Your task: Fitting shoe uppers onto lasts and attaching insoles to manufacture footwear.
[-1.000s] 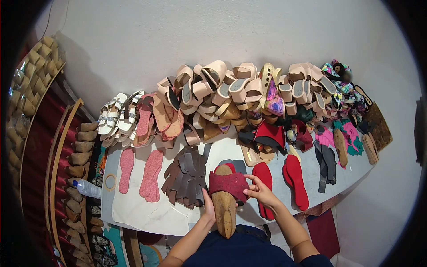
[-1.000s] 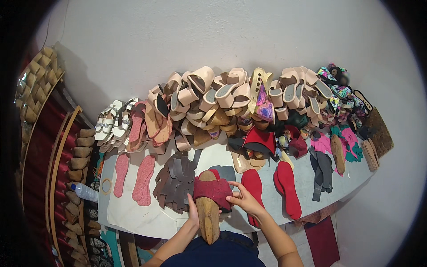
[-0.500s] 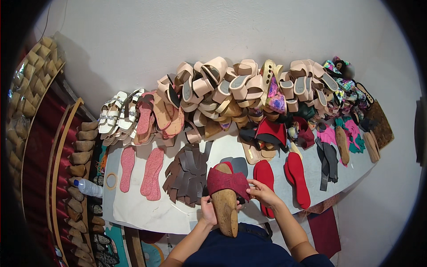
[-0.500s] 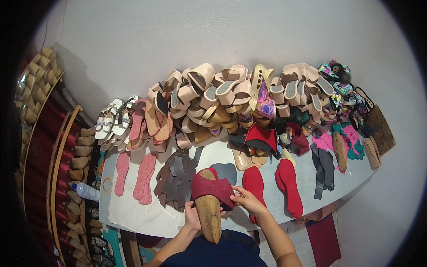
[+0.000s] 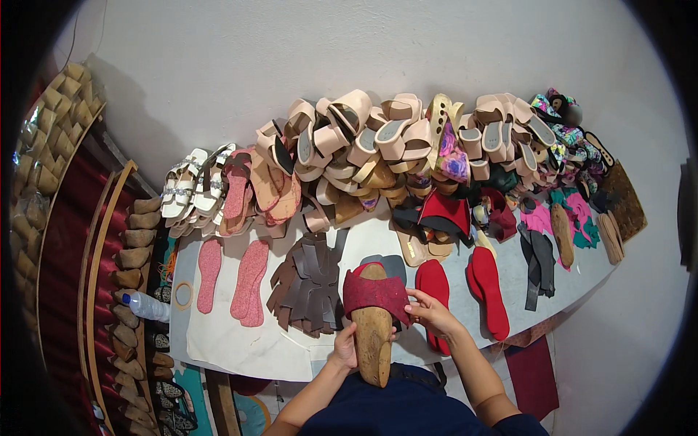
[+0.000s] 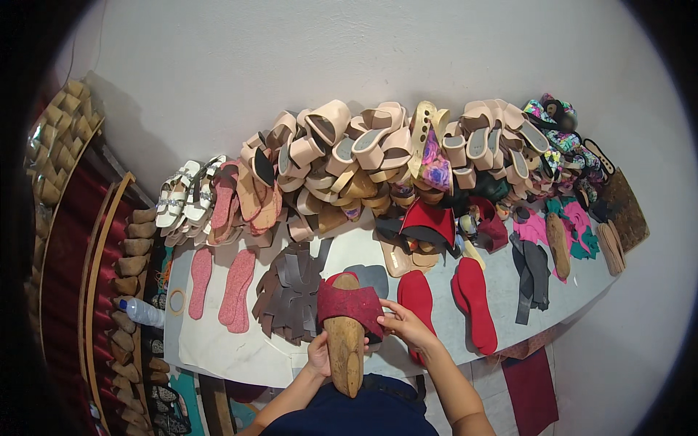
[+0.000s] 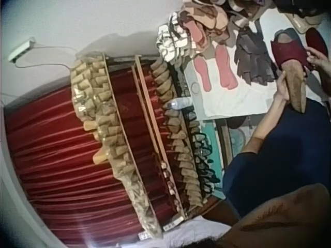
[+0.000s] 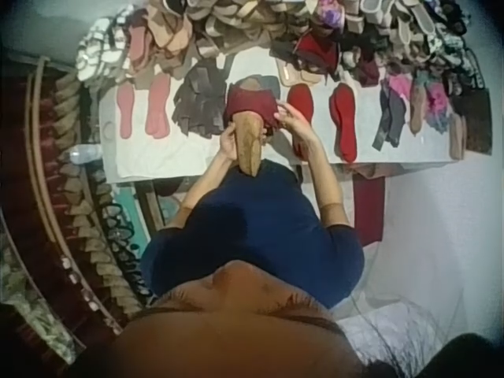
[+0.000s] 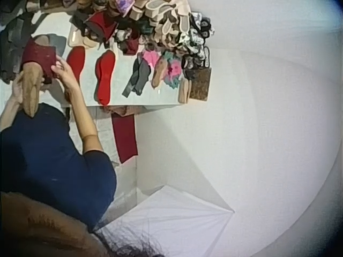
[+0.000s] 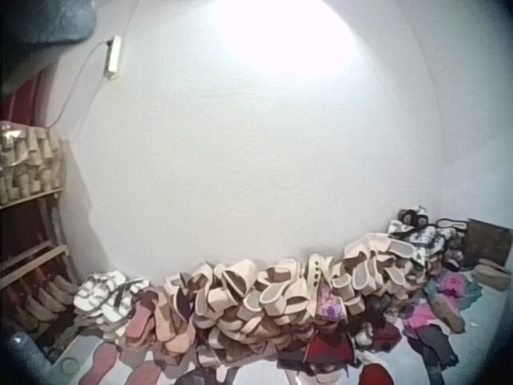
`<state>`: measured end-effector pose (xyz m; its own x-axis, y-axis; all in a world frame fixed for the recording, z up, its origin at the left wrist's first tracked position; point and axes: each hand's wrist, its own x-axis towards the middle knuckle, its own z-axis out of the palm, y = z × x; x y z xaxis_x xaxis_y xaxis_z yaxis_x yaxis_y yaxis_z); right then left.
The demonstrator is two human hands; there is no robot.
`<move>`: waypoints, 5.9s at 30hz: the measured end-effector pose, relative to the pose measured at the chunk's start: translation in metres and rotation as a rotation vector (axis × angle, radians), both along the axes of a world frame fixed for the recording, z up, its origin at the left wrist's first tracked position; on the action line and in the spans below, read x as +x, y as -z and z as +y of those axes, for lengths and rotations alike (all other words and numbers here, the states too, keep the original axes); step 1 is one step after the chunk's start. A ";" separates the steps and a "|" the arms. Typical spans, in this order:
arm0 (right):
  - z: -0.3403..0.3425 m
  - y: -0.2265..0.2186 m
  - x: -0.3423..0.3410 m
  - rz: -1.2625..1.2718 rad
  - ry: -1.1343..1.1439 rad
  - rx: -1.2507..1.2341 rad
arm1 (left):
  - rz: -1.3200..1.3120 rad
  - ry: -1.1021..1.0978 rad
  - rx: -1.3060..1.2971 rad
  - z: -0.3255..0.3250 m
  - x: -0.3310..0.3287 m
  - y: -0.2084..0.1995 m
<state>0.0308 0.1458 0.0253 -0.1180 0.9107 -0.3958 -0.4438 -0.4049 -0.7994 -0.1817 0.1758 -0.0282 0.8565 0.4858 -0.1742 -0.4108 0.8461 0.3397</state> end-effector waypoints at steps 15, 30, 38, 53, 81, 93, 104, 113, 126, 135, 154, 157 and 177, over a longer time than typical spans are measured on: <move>0.013 0.001 -0.013 -0.093 -0.038 0.120 | 0.078 -0.091 0.151 0.000 0.006 -0.002; 0.021 0.002 -0.020 0.109 -0.153 0.079 | 0.308 -0.130 0.185 -0.004 0.008 -0.012; 0.024 0.007 -0.027 0.064 -0.024 -0.021 | 0.426 -0.272 0.169 -0.004 0.009 0.024; 0.032 -0.002 -0.059 0.233 0.428 -0.034 | 1.113 -0.172 1.126 0.008 0.006 -0.044; 0.027 0.003 -0.070 0.257 0.380 0.057 | 0.301 -0.426 0.187 0.032 -0.006 -0.037; 0.026 0.012 -0.069 0.246 0.408 0.066 | 0.265 -0.369 0.176 0.034 -0.006 -0.021; 0.030 0.019 -0.073 0.119 0.383 0.085 | 0.406 -0.248 0.101 0.042 0.022 -0.027; 0.032 0.019 -0.072 0.103 0.409 0.031 | 0.727 -0.542 0.467 0.046 0.019 -0.008; 0.032 0.009 -0.071 -0.108 0.260 0.018 | 0.624 -0.560 0.492 0.029 0.027 -0.056; 0.031 -0.007 -0.060 -0.522 0.003 0.205 | 0.489 -0.574 0.278 0.029 0.018 -0.051; 0.010 -0.005 -0.044 -0.438 -0.260 0.529 | 0.521 -0.596 0.243 0.033 0.012 -0.038; 0.008 0.004 -0.041 -0.292 -0.258 0.522 | 0.557 -0.577 0.295 0.030 0.010 -0.044; 0.011 0.010 -0.076 0.156 0.288 0.145 | 1.407 -0.587 1.788 0.050 -0.010 -0.053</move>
